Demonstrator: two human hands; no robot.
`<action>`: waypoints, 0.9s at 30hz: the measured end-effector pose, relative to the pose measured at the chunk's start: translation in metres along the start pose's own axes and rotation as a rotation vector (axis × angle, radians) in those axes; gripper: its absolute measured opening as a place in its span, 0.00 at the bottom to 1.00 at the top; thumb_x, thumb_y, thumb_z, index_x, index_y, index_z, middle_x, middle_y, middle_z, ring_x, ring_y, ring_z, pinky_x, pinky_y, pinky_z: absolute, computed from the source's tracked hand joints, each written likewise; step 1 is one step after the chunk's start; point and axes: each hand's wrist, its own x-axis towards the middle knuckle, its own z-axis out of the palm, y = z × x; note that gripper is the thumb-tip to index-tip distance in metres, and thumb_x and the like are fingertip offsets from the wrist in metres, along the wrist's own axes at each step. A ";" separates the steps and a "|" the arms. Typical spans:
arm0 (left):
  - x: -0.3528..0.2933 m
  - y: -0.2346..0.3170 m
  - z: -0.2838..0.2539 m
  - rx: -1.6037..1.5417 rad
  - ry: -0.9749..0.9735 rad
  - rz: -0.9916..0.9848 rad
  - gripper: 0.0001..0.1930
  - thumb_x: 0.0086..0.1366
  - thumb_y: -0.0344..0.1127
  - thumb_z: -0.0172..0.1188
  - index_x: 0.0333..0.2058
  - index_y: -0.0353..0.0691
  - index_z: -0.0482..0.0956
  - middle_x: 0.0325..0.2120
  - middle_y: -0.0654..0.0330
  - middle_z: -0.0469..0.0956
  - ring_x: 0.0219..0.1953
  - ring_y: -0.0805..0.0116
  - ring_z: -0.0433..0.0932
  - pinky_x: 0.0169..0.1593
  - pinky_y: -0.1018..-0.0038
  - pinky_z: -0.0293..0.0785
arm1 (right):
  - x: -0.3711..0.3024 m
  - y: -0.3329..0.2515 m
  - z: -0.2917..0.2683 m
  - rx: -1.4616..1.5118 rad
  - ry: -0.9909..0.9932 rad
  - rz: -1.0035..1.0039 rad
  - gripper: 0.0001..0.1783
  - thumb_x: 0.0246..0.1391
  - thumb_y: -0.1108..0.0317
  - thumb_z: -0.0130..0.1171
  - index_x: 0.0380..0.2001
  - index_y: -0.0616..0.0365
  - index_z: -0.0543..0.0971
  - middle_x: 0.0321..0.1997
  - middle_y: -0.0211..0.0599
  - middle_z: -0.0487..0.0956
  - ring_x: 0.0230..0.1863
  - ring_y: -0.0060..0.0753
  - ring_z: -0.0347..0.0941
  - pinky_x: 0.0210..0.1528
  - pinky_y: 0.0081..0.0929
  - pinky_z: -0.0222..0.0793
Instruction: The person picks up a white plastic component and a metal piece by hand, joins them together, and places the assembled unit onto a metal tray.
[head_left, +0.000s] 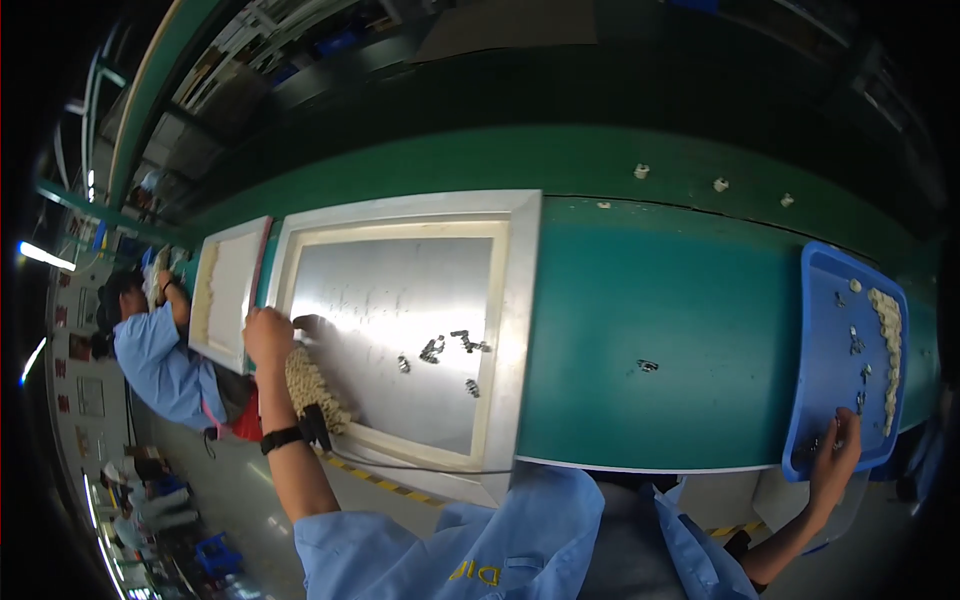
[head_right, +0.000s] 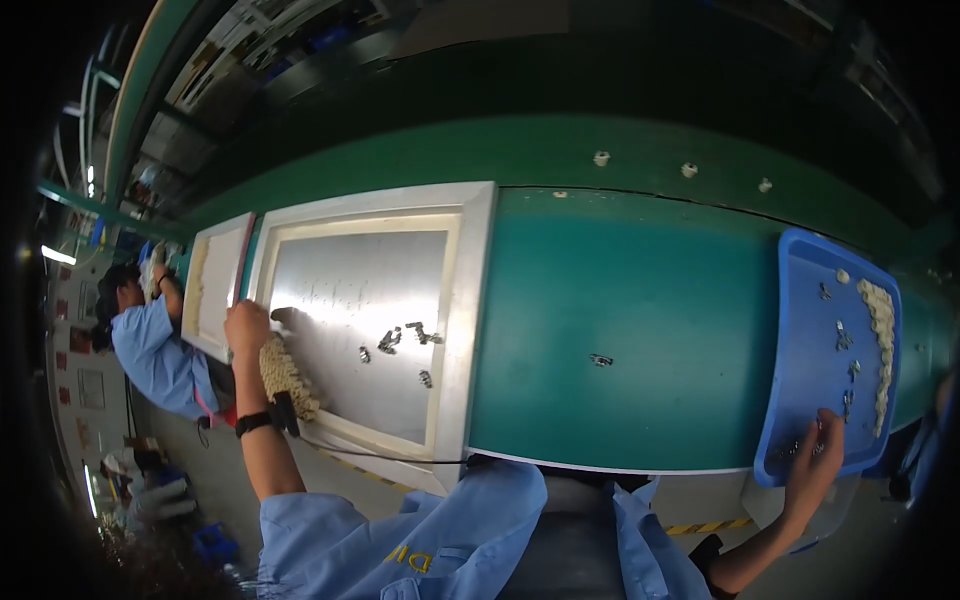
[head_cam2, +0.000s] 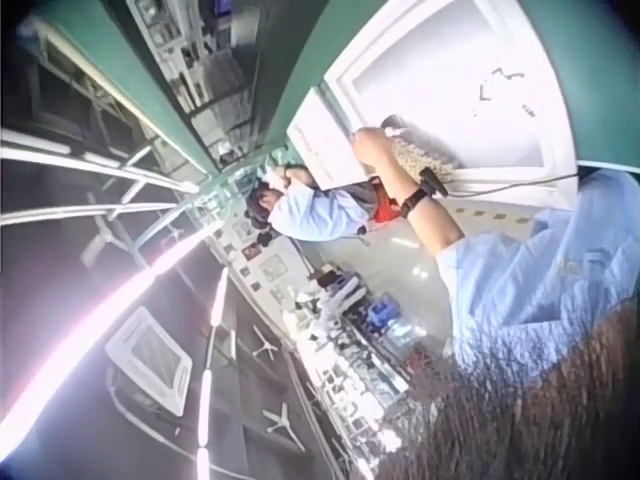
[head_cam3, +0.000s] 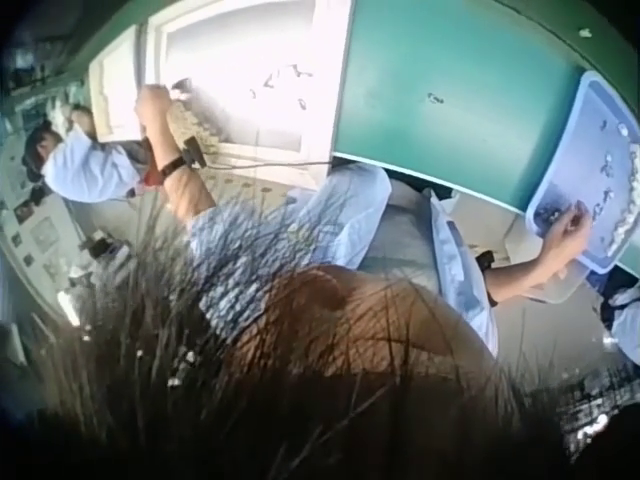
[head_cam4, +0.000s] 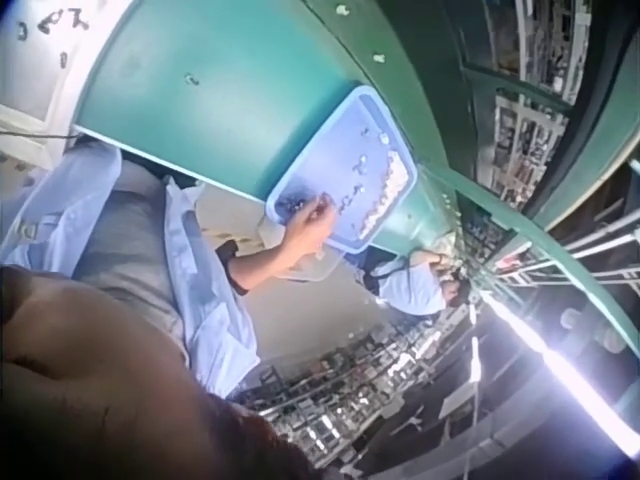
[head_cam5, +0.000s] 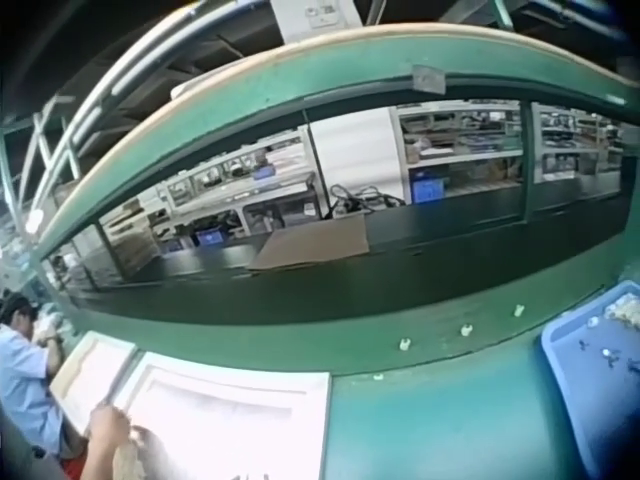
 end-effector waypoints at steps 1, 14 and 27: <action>0.010 0.019 0.003 -0.061 -0.030 -0.029 0.10 0.61 0.38 0.61 0.33 0.38 0.86 0.38 0.45 0.84 0.43 0.40 0.82 0.49 0.51 0.78 | -0.003 -0.001 -0.010 -0.010 -0.002 -0.018 0.09 0.71 0.74 0.53 0.49 0.66 0.78 0.40 0.43 0.79 0.41 0.38 0.75 0.48 0.31 0.72; -0.057 0.297 -0.234 -1.165 0.182 0.882 0.10 0.62 0.23 0.59 0.42 0.32 0.78 0.39 0.53 0.81 0.42 0.58 0.79 0.45 0.67 0.71 | 0.020 -0.150 0.007 0.726 -0.203 -0.236 0.09 0.63 0.81 0.61 0.46 0.69 0.83 0.32 0.44 0.85 0.30 0.32 0.85 0.33 0.26 0.78; -0.155 0.406 -0.271 -1.421 0.067 1.542 0.16 0.50 0.22 0.67 0.40 0.35 0.79 0.35 0.53 0.82 0.33 0.56 0.79 0.38 0.65 0.70 | 0.021 -0.209 0.026 0.961 -0.257 -0.517 0.07 0.57 0.85 0.63 0.39 0.69 0.83 0.32 0.45 0.86 0.27 0.34 0.83 0.34 0.30 0.76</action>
